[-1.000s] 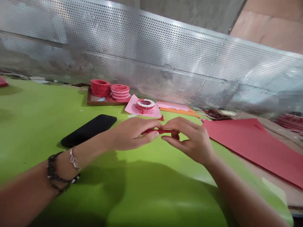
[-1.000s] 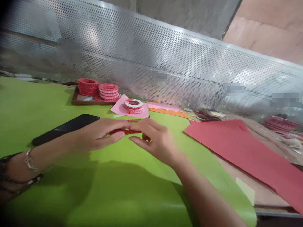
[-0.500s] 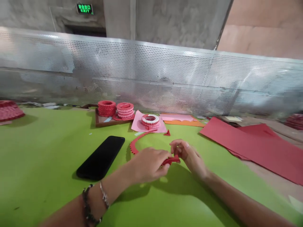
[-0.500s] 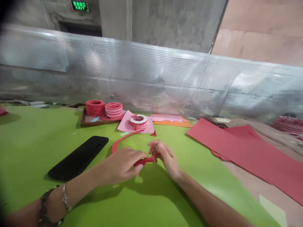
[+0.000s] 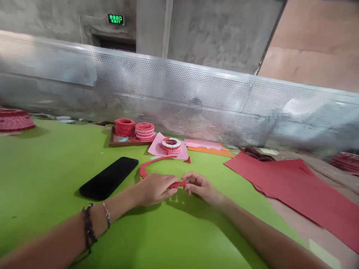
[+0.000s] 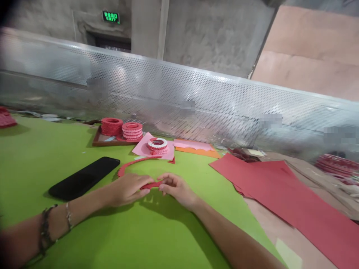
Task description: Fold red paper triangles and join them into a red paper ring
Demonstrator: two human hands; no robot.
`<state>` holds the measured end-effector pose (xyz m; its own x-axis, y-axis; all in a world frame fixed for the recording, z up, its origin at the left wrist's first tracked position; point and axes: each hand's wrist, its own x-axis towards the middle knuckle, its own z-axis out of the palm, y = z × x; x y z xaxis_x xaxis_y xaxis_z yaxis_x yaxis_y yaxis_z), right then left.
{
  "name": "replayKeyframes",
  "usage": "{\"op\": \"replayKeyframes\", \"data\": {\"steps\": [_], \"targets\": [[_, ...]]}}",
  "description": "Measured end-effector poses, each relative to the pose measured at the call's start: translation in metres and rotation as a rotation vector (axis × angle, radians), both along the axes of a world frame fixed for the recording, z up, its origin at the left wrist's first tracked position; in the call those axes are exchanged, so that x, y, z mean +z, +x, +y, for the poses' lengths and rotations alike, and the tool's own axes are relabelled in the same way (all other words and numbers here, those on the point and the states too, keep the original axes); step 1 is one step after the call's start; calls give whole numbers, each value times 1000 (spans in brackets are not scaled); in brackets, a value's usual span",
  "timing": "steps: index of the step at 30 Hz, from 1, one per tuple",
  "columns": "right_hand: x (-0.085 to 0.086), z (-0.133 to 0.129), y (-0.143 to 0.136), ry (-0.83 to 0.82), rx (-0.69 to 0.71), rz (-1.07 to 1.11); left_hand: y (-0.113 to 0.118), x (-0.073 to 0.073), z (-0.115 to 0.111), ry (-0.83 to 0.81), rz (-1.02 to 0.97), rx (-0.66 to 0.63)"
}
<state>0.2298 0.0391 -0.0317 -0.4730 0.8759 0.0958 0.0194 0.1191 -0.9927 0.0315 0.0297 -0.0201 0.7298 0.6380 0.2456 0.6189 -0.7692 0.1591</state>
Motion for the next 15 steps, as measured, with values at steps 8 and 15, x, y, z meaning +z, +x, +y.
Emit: {"op": "replayKeyframes", "data": {"steps": [8,15], "targets": [[-8,2,3,-65,165,59,-1,-3,-2,41,-3,-82],[-4,1,-2,-118,238,67,-3,2,-3,113,78,-175]]}}
